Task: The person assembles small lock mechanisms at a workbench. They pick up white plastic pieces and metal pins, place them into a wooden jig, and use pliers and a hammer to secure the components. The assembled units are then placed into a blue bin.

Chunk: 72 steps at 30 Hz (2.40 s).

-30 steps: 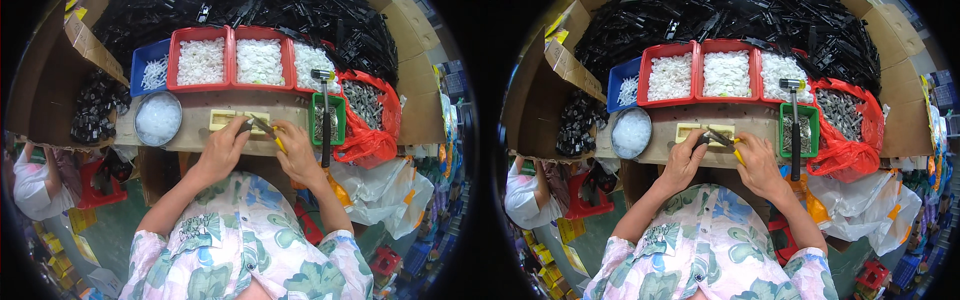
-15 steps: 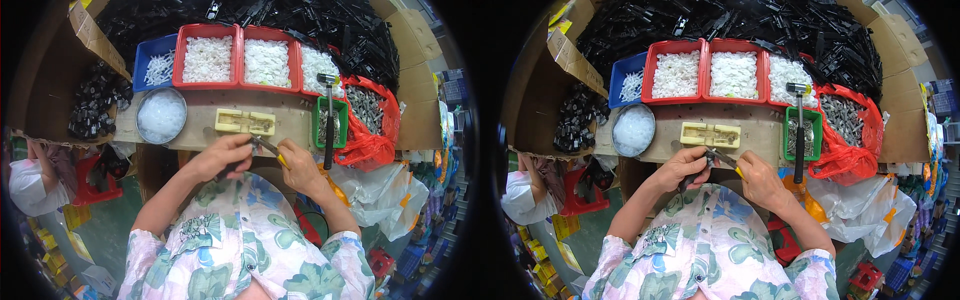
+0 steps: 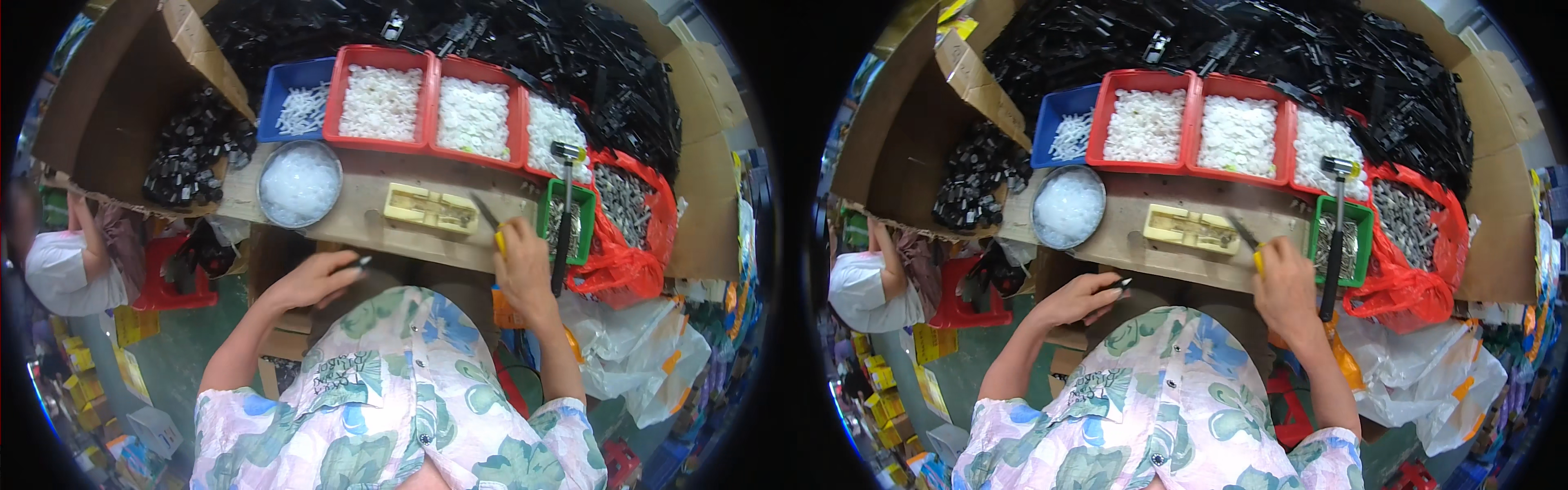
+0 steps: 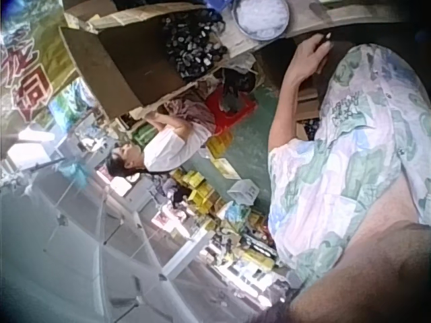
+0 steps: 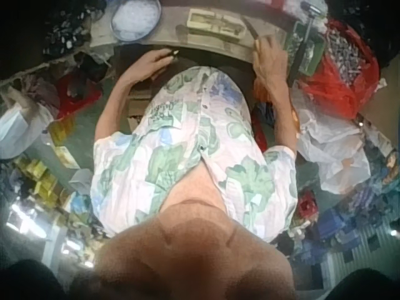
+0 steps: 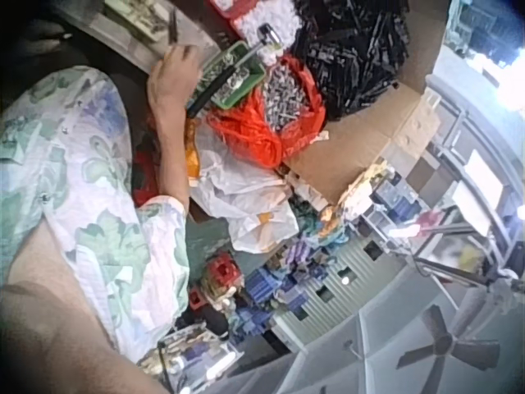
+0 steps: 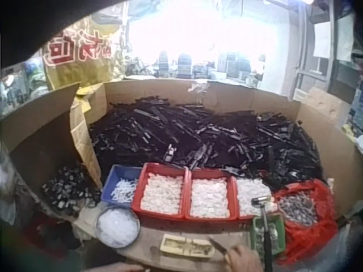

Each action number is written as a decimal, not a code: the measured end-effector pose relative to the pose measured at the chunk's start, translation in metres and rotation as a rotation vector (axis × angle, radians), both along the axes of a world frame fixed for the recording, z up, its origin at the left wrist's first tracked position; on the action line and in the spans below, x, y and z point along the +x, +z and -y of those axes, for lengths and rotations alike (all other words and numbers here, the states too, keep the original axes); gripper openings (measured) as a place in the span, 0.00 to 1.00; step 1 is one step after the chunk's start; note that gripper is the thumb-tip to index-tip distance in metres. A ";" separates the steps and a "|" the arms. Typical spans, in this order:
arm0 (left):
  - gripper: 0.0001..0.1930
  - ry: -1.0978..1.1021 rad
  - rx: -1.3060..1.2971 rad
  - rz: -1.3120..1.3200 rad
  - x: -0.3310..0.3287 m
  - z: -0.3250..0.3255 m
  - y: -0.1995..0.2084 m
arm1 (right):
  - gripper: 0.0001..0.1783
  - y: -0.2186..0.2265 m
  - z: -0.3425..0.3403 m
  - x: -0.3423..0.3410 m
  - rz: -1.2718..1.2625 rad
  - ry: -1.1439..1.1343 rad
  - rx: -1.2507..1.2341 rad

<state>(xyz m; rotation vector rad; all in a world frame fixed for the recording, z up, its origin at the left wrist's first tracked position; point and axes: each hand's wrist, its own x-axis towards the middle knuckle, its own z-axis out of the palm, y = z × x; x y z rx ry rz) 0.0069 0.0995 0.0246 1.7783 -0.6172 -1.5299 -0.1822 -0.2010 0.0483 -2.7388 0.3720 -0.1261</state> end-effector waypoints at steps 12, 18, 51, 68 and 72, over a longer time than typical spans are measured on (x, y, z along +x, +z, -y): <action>0.07 0.351 -0.027 1.093 0.056 -0.079 0.032 | 0.23 -0.007 0.010 -0.001 0.200 -0.079 -0.228; 0.15 0.297 0.185 1.660 0.097 -0.087 0.021 | 0.22 0.002 0.038 -0.039 0.076 -0.445 -0.398; 0.13 0.255 0.176 1.570 0.118 -0.093 -0.008 | 0.11 0.046 0.070 0.147 0.507 0.100 -0.101; 0.21 0.534 -0.111 1.044 0.121 -0.107 -0.003 | 0.09 0.045 0.072 0.380 0.513 0.067 -0.435; 0.19 0.733 -0.174 0.795 0.124 -0.108 -0.018 | 0.06 0.050 0.094 0.373 0.581 0.034 -0.514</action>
